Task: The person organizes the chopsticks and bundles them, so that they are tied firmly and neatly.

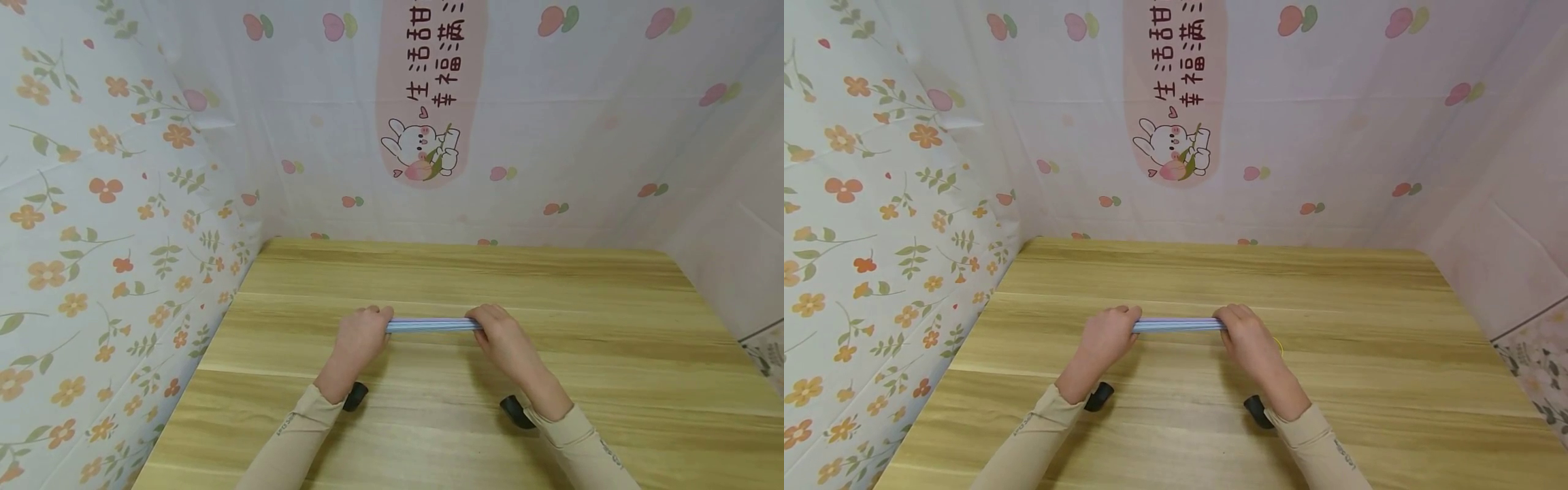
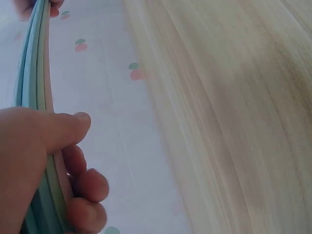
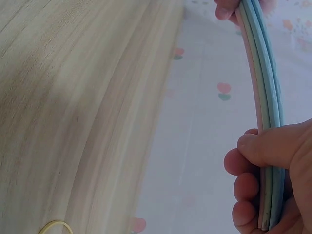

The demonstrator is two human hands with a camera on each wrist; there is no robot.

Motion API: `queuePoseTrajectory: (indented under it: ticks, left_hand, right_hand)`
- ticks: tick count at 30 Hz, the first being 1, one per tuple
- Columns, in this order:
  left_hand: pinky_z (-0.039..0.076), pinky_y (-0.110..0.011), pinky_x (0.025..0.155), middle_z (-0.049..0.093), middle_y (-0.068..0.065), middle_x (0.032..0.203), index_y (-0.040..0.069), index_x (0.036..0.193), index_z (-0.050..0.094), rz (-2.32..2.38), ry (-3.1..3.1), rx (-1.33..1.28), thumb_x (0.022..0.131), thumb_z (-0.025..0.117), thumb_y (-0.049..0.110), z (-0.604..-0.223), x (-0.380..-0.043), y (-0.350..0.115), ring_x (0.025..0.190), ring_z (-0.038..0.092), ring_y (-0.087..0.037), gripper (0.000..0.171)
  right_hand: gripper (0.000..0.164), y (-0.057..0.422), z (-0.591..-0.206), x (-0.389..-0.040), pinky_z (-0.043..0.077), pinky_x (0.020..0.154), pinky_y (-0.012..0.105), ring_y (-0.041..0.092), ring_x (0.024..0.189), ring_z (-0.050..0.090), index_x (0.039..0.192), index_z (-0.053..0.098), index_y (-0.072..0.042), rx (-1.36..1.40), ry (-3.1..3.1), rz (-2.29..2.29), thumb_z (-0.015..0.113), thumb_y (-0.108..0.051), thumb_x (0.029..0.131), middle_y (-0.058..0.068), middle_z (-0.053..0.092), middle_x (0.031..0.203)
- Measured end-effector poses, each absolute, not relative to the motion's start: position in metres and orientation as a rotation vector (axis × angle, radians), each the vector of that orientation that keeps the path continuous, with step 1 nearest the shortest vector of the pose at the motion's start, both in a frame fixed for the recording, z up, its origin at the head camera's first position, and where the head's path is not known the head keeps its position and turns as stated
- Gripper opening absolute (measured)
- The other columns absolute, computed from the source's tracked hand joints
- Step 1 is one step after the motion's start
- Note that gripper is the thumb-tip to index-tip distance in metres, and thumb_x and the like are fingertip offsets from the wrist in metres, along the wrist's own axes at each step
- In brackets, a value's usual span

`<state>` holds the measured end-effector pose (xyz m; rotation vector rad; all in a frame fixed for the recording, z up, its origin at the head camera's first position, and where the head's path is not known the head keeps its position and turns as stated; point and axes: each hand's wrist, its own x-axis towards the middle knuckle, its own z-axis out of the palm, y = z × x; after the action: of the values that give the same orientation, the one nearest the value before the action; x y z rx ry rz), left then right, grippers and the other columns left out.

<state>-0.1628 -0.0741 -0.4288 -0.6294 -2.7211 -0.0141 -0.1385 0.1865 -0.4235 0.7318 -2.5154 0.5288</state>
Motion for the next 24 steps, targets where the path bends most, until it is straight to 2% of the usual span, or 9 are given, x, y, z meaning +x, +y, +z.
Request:
queuePoseTrajectory:
  ticks: [7, 10, 15, 21, 24]
  left_hand:
    - [0.040, -0.030, 0.037, 0.060, -0.003, 0.062, 0.010, 0.079, 0.058, -0.007, -2.735, -0.601, 0.075, 0.075, 0.017, -0.4257, -0.1638, -0.0723, 0.046, 0.053, -0.015, 0.018]
    - [0.037, -0.028, 0.036, 0.056, -0.001, 0.057, 0.011, 0.072, 0.056, 0.012, -2.703, -0.605, 0.072, 0.075, 0.017, -0.4260, -0.1645, -0.0726, 0.044, 0.048, -0.012, 0.020]
    - [0.037, -0.030, 0.036, 0.051, 0.002, 0.051, 0.014, 0.062, 0.051, 0.047, -2.652, -0.628, 0.068, 0.074, 0.018, -0.4255, -0.1649, -0.0738, 0.042, 0.047, -0.012, 0.024]
    - [0.037, -0.027, 0.042, 0.055, 0.002, 0.052, 0.015, 0.060, 0.053, 0.049, -2.597, -0.697, 0.068, 0.074, 0.016, -0.4233, -0.1661, -0.0761, 0.046, 0.050, -0.012, 0.023]
    - [0.036, -0.025, 0.043, 0.054, 0.003, 0.052, 0.015, 0.058, 0.053, 0.041, -2.577, -0.729, 0.069, 0.075, 0.015, -0.4226, -0.1674, -0.0770, 0.047, 0.046, -0.010, 0.024]
  right_hand:
    - [0.024, 0.1862, -0.4225, -0.1383, 0.052, 0.072, 0.037, 0.022, 0.082, 0.062, 0.094, 0.064, -0.001, 0.704, -2.560, 0.557, 0.073, 0.010, 0.074, 0.009, 0.067, 0.087]
    - [0.027, 0.1861, -0.4227, -0.1390, 0.052, 0.069, 0.035, 0.020, 0.080, 0.060, 0.098, 0.067, 0.000, 0.699, -2.559, 0.576, 0.073, 0.010, 0.073, 0.008, 0.066, 0.087]
    - [0.036, 0.1875, -0.4227, -0.1412, 0.051, 0.064, 0.032, 0.017, 0.075, 0.056, 0.104, 0.070, 0.002, 0.737, -2.508, 0.582, 0.072, 0.014, 0.070, 0.007, 0.064, 0.082]
    - [0.032, 0.1877, -0.4227, -0.1419, 0.051, 0.062, 0.030, 0.016, 0.073, 0.057, 0.097, 0.071, -0.001, 0.771, -2.472, 0.559, 0.074, 0.013, 0.068, 0.005, 0.064, 0.079]
    - [0.030, 0.1873, -0.4227, -0.1419, 0.050, 0.061, 0.029, 0.014, 0.072, 0.057, 0.093, 0.071, -0.002, 0.770, -2.459, 0.556, 0.076, 0.013, 0.068, 0.005, 0.064, 0.078]
